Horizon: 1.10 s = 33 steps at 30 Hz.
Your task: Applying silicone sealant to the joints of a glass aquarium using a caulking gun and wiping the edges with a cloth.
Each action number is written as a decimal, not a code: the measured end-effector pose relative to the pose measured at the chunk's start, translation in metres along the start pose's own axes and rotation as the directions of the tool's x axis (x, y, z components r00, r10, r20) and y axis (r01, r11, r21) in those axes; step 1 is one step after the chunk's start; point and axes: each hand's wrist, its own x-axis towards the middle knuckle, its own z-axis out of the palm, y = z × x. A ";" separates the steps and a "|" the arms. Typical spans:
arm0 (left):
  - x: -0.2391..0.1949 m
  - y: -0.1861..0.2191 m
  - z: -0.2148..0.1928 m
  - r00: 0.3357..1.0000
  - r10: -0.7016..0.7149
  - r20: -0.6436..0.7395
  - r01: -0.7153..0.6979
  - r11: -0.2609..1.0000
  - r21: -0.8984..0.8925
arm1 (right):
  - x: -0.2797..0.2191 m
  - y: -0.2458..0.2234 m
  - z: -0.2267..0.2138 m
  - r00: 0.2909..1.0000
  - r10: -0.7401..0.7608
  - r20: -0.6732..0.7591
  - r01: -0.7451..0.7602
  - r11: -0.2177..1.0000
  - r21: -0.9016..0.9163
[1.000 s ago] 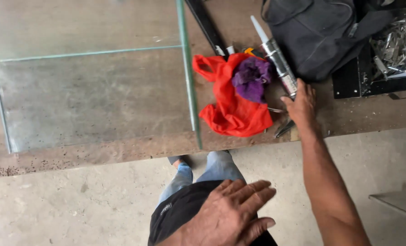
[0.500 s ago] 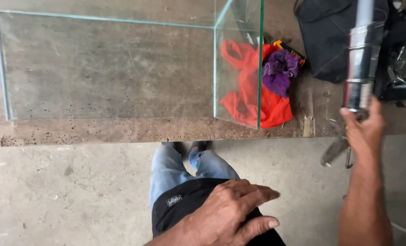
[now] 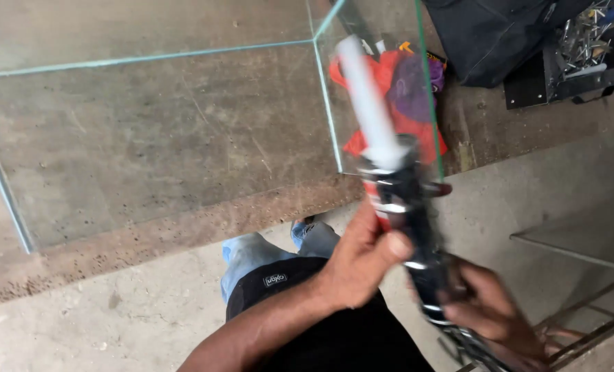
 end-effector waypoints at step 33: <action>0.132 -0.044 -0.200 0.532 -0.780 -0.330 0.471 0.597 -0.649 | 0.148 -0.061 0.190 0.772 -0.463 -0.435 0.561 0.819 0.123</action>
